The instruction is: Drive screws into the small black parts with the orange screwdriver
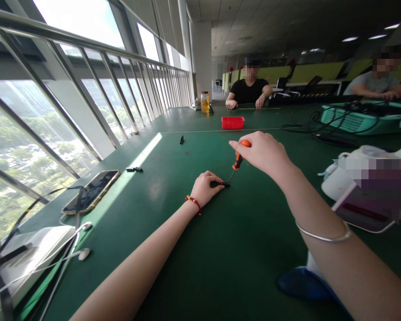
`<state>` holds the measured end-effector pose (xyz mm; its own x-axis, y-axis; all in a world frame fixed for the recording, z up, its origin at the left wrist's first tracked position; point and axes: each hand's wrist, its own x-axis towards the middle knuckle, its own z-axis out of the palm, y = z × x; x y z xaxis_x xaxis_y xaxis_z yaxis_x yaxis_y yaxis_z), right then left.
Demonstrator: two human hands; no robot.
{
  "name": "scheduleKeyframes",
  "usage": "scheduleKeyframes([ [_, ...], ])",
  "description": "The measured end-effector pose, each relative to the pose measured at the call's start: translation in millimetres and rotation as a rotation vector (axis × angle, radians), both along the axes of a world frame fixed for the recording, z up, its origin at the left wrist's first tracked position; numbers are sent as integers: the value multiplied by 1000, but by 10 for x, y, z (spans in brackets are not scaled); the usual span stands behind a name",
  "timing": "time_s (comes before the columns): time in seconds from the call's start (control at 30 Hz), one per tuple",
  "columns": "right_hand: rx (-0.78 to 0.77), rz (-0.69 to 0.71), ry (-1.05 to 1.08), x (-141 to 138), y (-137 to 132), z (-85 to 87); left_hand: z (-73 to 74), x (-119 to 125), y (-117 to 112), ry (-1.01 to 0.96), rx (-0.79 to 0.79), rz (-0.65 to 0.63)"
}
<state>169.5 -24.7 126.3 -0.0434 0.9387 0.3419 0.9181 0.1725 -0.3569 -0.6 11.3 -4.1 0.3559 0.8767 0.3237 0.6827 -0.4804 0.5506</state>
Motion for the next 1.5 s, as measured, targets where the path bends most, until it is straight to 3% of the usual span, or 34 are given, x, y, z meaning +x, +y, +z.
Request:
scheduleKeyframes([
  [0.33,25,-27,-31,22,5,2,-7,3,2,6,11,9],
  [0.67,196,-8,31,-78,21,-55,2,13,-3,21,20,13],
  [1.5,198,3,32,-119,39,-110,-13,11,5,32,26,7],
])
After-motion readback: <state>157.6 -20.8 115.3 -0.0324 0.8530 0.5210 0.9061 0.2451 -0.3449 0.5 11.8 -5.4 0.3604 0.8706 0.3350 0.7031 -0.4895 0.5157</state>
